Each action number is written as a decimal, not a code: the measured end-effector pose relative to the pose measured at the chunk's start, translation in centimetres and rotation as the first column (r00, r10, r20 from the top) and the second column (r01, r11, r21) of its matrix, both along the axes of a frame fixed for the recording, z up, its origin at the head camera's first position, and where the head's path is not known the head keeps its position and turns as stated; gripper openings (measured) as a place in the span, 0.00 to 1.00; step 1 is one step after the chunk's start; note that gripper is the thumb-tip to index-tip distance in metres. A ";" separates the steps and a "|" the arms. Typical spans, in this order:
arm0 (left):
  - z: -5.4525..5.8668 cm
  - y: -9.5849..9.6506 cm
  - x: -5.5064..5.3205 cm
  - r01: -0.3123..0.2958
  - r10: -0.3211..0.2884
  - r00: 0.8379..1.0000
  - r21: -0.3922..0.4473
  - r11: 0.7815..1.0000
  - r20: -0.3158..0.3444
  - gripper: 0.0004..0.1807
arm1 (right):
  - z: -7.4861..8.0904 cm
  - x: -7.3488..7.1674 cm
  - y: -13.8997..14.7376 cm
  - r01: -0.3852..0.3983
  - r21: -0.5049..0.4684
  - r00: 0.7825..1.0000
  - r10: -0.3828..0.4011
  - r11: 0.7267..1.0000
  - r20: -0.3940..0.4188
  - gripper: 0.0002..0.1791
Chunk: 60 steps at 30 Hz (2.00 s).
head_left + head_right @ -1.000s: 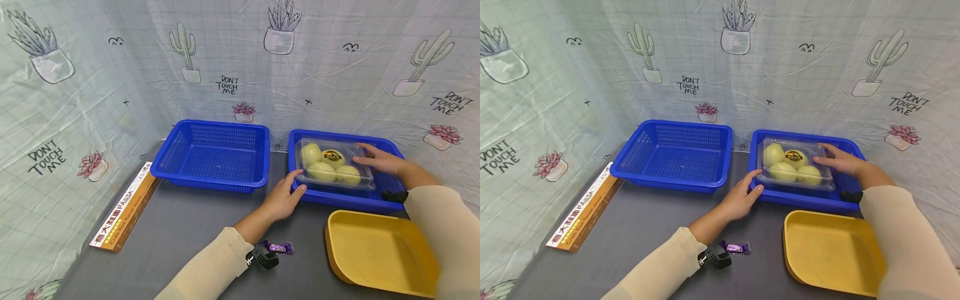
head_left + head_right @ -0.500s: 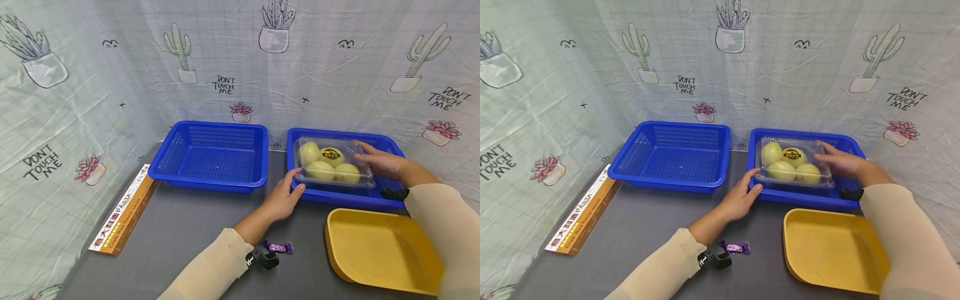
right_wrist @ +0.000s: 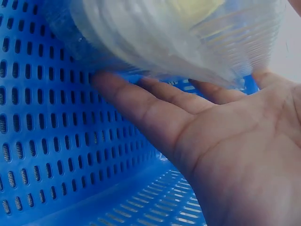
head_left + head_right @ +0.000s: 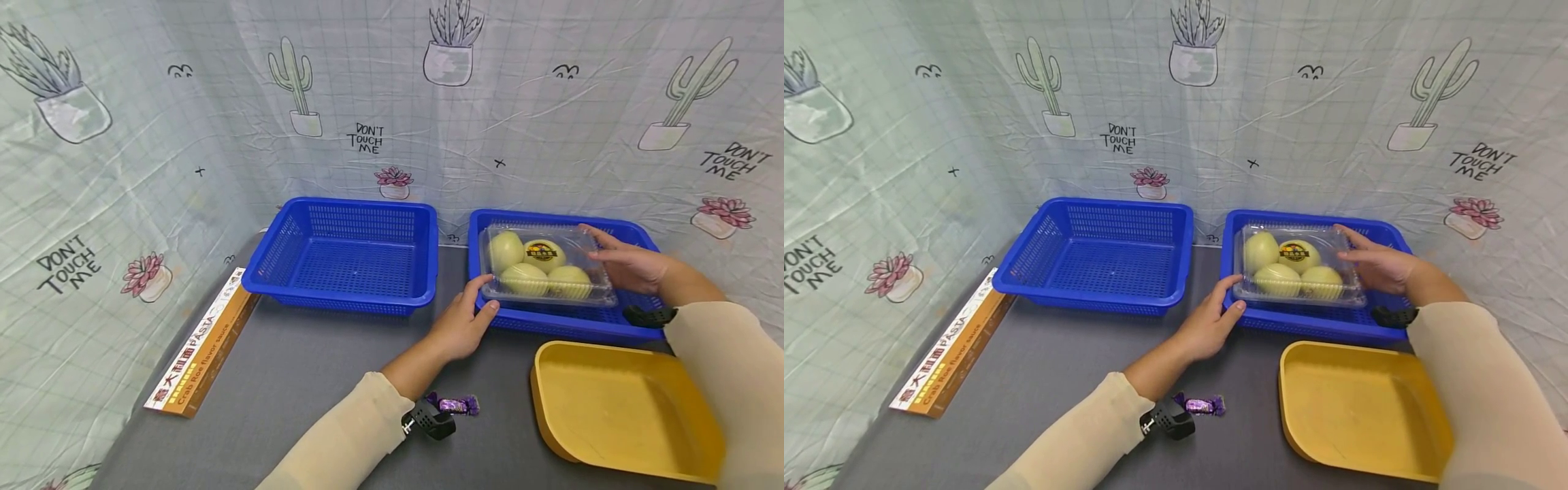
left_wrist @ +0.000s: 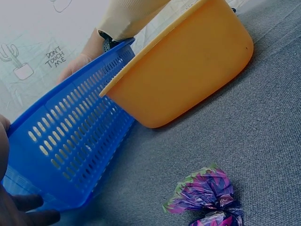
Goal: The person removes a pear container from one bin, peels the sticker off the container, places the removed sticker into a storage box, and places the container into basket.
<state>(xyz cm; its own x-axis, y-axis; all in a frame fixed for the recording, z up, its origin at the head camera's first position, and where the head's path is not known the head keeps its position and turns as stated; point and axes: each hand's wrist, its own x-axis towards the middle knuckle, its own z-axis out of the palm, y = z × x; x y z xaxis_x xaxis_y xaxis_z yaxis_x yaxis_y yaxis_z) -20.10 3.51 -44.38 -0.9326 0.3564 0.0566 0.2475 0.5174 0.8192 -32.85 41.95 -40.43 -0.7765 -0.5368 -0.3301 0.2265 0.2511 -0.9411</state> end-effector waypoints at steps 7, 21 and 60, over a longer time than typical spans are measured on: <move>-0.1 0.0 -0.1 0.002 -0.002 1.000 0.003 1.000 0.010 0.30 | 0.2 0.0 0.3 0.007 -0.034 0.999 -0.008 0.999 -0.039 0.44; -0.3 -0.1 -0.2 0.008 -0.008 1.000 0.010 1.000 0.006 0.31 | 0.6 -0.2 0.5 0.057 0.059 0.993 -0.051 0.997 -0.108 0.41; 1.4 0.4 0.8 -0.073 0.072 0.997 0.037 0.997 0.014 0.34 | 3.5 3.8 1.9 0.251 0.029 0.904 -0.223 0.968 -0.364 0.24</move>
<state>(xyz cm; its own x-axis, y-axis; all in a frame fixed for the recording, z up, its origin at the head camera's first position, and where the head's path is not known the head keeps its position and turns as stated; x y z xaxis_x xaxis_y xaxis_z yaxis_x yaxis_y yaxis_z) -19.32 3.94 -43.03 -0.9566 0.2858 0.0570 0.2003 0.5025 0.8410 -29.09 43.85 -36.88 -0.9508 -0.3073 -0.0401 -0.0577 0.3029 -0.9513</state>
